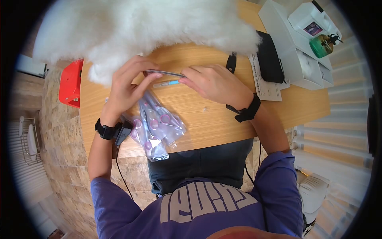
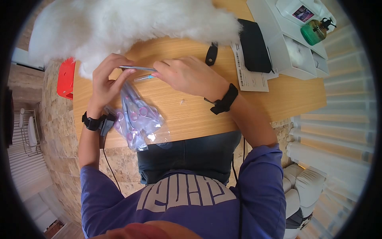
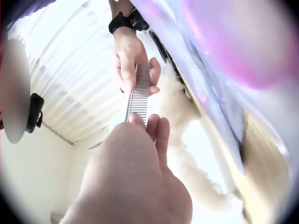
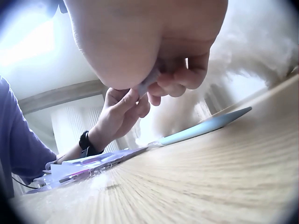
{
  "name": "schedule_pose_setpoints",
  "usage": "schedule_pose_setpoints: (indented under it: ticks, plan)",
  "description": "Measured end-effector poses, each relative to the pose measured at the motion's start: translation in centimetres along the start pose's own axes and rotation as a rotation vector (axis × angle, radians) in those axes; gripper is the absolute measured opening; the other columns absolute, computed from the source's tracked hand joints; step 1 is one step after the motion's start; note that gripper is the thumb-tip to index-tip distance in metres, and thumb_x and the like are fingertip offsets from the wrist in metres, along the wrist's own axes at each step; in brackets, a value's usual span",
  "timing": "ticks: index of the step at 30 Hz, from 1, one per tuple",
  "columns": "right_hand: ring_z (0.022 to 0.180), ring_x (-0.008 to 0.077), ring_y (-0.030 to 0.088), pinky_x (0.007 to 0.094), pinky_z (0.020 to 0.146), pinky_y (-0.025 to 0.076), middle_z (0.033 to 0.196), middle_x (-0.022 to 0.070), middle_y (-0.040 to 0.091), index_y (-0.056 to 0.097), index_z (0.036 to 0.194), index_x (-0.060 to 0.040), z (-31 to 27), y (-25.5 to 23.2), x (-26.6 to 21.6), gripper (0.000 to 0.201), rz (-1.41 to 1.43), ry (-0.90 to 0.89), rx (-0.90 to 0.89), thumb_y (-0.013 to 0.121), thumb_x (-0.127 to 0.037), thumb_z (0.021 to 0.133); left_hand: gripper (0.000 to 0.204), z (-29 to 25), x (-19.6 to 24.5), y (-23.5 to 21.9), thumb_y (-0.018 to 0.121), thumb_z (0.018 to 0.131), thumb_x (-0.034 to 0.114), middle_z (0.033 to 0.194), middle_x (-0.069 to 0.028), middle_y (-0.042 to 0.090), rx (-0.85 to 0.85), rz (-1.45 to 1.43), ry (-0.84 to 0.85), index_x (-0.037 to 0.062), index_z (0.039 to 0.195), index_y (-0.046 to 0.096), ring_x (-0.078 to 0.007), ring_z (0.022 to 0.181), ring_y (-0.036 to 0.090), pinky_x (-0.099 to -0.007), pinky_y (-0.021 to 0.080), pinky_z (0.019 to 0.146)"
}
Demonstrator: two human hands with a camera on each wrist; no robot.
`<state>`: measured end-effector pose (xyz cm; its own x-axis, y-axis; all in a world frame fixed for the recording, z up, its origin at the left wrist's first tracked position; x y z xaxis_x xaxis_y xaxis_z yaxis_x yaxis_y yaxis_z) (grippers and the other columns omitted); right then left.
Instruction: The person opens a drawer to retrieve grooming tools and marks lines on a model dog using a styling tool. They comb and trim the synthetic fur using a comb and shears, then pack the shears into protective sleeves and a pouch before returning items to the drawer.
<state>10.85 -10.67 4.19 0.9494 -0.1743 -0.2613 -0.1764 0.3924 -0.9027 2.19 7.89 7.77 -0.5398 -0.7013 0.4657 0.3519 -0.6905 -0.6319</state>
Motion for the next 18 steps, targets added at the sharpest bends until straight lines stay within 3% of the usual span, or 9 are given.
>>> schedule_pose_setpoints:
  ticks: [1,3,4,6,7,9,14,16,18]
  plan:
    - [0.071,0.0331,0.065,0.0409,0.061,0.052,0.079,0.0099,0.063,0.062,0.097,-0.0046,0.0,-0.1,0.1,0.020,0.003,0.005,-0.001,0.066,-0.024,0.098,0.013,0.0,0.0,-0.4,0.072,0.088,-0.005,0.092,-0.0109,0.067,0.043,0.032,-0.003,-0.0011,0.101,0.071,-0.0222,0.079,0.065,-0.0318,0.052,0.071]
    - [0.068,0.0341,0.065,0.0423,0.058,0.051,0.073,0.0096,0.061,0.059,0.094,-0.0052,0.2,-1.9,0.0,0.022,0.006,-0.096,0.306,0.066,-0.026,0.098,0.013,-0.4,-0.5,-0.8,0.073,0.089,-0.005,0.090,-0.0112,0.068,0.083,0.061,-0.008,-0.0017,0.102,0.070,-0.0216,0.079,0.066,-0.0311,0.052,0.072]
    - [0.068,0.0341,0.065,0.0423,0.058,0.051,0.073,0.0096,0.061,0.059,0.094,-0.0052,0.4,-2.0,0.3,0.022,0.008,-0.096,0.304,0.066,-0.026,0.098,0.015,-0.7,-1.2,-1.3,0.073,0.090,-0.004,0.091,-0.0110,0.069,0.195,0.065,-0.022,-0.0021,0.104,0.069,-0.0204,0.080,0.066,-0.0303,0.052,0.073]
    - [0.067,0.0354,0.065,0.0432,0.056,0.049,0.070,0.0121,0.061,0.057,0.094,-0.0050,0.0,-3.5,0.8,0.023,0.036,-0.043,0.591,0.064,-0.026,0.101,0.016,-1.2,-2.4,-2.0,0.073,0.090,-0.003,0.091,-0.0108,0.070,0.309,0.070,-0.041,-0.0024,0.106,0.068,-0.0192,0.081,0.067,-0.0294,0.052,0.074]
    - [0.067,0.0354,0.065,0.0432,0.056,0.049,0.070,0.0121,0.061,0.057,0.094,-0.0050,0.0,-3.9,0.7,0.023,0.038,-0.044,0.588,0.064,-0.026,0.101,0.018,-1.5,-2.8,-2.6,0.073,0.091,-0.003,0.092,-0.0104,0.070,0.412,0.151,-0.034,-0.0026,0.108,0.066,-0.0185,0.081,0.067,-0.0289,0.052,0.075]
    - [0.067,0.0376,0.060,0.0402,0.061,0.048,0.077,0.0188,0.064,0.062,0.096,-0.0017,-0.6,-4.6,2.4,0.016,0.155,0.293,0.534,0.061,-0.016,0.103,0.018,-1.8,-3.3,-3.7,0.073,0.091,-0.001,0.095,-0.0104,0.071,0.517,0.228,-0.014,-0.0024,0.107,0.064,-0.0189,0.085,0.067,-0.0294,0.051,0.079]
    - [0.066,0.0423,0.059,0.0478,0.061,0.046,0.072,0.0199,0.062,0.055,0.098,-0.0029,-0.2,-3.0,7.0,0.026,0.082,0.280,0.243,0.059,-0.028,0.105,0.017,-2.2,-4.6,-5.9,0.073,0.092,0.001,0.097,-0.0117,0.066,0.666,0.380,0.092,-0.0016,0.103,0.060,-0.0192,0.092,0.062,-0.0313,0.048,0.086]
    - [0.066,0.0436,0.057,0.0493,0.060,0.045,0.073,0.0206,0.061,0.055,0.097,-0.0025,-0.5,-3.1,7.4,0.027,0.079,0.274,0.185,0.058,-0.028,0.105,0.018,-3.3,-7.2,-6.9,0.073,0.093,0.003,0.094,-0.0100,0.062,0.800,0.216,-0.176,-0.0018,0.103,0.059,-0.0193,0.091,0.059,-0.0310,0.047,0.086]
    - [0.067,0.0442,0.056,0.0501,0.060,0.042,0.073,0.0219,0.060,0.055,0.095,-0.0020,-0.4,-3.4,7.1,0.029,0.072,0.239,0.142,0.057,-0.029,0.105,0.025,-3.7,-8.6,-7.2,0.074,0.094,0.013,0.098,-0.0104,0.060,0.770,0.240,-0.246,-0.0025,0.106,0.057,-0.0208,0.093,0.056,-0.0329,0.046,0.088]
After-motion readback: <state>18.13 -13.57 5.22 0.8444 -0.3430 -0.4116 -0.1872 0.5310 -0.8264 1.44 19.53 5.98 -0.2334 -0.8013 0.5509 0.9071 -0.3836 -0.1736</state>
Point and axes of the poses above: each hand's wrist, its own z-axis towards the middle knuckle, its own y-axis out of the palm, x = y × z, the point moved 5 cm from there along z, towards the middle knuckle
